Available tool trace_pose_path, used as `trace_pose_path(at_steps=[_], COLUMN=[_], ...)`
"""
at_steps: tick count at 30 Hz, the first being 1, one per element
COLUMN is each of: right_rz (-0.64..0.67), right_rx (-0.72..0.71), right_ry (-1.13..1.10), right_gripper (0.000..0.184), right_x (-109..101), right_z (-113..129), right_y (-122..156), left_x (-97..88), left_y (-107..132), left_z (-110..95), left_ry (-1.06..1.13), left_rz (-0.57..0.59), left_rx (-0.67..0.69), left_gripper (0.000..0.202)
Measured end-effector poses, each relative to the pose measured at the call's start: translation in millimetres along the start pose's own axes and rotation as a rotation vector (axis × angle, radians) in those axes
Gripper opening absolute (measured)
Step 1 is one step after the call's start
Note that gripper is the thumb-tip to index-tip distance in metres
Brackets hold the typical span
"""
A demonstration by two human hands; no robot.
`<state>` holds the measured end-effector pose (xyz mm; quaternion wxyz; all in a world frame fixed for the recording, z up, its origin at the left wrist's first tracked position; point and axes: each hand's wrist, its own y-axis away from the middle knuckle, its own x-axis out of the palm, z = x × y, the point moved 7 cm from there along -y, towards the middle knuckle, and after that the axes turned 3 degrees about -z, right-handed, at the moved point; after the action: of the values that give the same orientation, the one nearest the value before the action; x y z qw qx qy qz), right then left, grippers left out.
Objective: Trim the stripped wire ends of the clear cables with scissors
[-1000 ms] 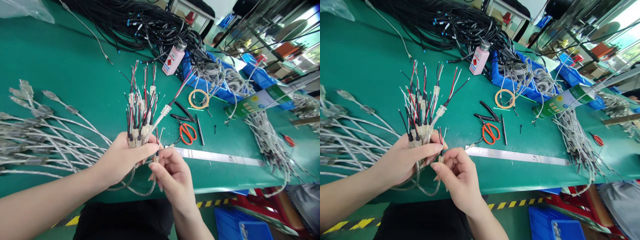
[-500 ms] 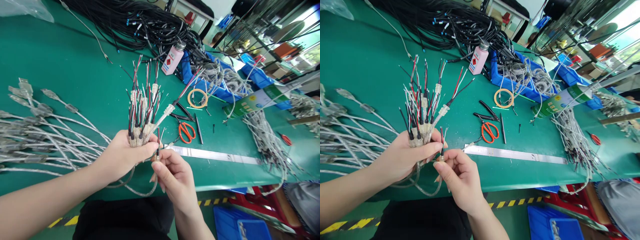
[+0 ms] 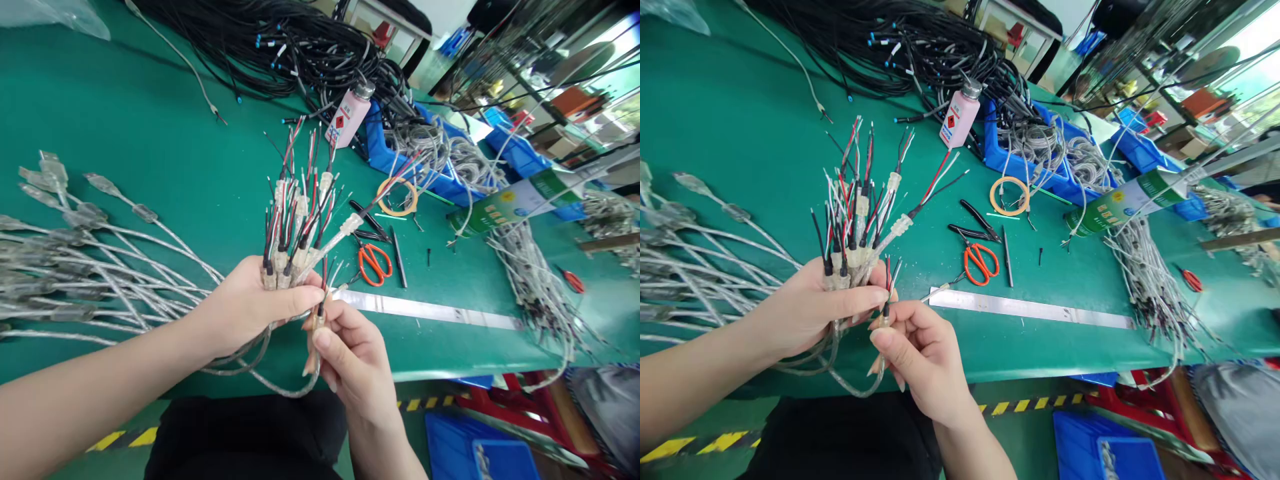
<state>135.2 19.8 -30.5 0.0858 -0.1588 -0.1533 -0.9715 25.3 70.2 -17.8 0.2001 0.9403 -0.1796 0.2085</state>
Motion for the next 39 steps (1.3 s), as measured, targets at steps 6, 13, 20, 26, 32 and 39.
trace_pose_path(at_steps=[6, 13, 20, 26, 32, 39], right_rz=[0.006, -0.007, -0.013, -0.060, -0.097, -0.103], right_rx=[0.005, -0.009, -0.060, -0.072, -0.122, -0.155], right_ry=[0.005, -0.012, 0.002, 0.026, 0.065, 0.149], right_gripper=[0.024, 0.019, 0.012, 0.014, 0.014, 0.012], right_x=[0.2, 2.0, 5.6, -1.5, -3.6, 1.0], right_z=[-0.7, -1.7, 0.7, -3.0, 1.5, 0.4], right_y=[0.9, 2.7, 0.9, 2.9, 2.7, 3.5], left_x=[5.4, 7.0, 1.1, -3.3, -0.3, -0.8], left_y=[-0.8, -1.1, -0.5, -0.3, 2.7, 1.8], left_z=[-1.2, -2.0, 2.0, 3.7, 4.9, 4.3], left_ry=[0.042, 0.021, 0.090, 0.115, -0.007, 0.117], left_rz=[0.082, 0.063, -0.043, -0.119, -0.074, -0.140], left_rx=[0.007, 0.019, -0.001, -0.074, -0.081, -0.072], left_gripper=[0.008, 0.011, 0.008, 0.009, 0.008, 0.010])
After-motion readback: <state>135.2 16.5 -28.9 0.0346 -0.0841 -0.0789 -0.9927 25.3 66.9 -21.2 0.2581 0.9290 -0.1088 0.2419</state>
